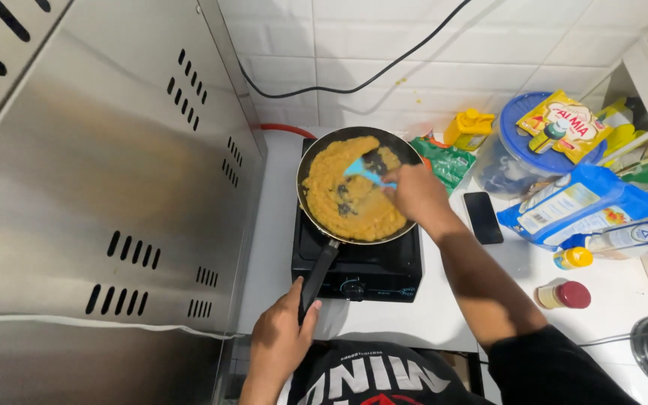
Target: Stirring a thick yellow paste in a frying pan on a portable electric stove using a spatula.
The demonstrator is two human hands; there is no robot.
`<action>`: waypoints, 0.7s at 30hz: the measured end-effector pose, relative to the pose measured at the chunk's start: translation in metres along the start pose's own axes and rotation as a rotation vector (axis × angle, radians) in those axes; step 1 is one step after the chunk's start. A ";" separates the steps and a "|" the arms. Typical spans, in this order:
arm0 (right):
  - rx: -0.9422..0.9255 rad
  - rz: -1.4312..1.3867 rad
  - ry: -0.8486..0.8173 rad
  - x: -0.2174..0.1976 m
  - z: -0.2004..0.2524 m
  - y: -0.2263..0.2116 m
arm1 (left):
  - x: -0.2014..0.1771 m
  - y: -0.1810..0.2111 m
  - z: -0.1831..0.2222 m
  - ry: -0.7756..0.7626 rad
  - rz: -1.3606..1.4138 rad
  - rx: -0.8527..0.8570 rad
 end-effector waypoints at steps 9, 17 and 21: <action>0.098 0.147 0.116 -0.027 0.010 0.054 | 0.009 -0.014 -0.002 -0.006 -0.044 -0.045; -0.090 0.455 -0.198 -0.055 0.035 0.034 | 0.010 -0.024 -0.010 -0.038 -0.065 -0.092; -0.435 0.596 0.124 -0.070 -0.008 0.008 | 0.009 -0.022 -0.009 -0.011 -0.073 -0.085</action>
Point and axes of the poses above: each hand's wrist, its own z-axis away from the middle knuckle, its own x-axis out of the palm, y = z × x, the point moved 8 cm from there along -z, towards the middle knuckle
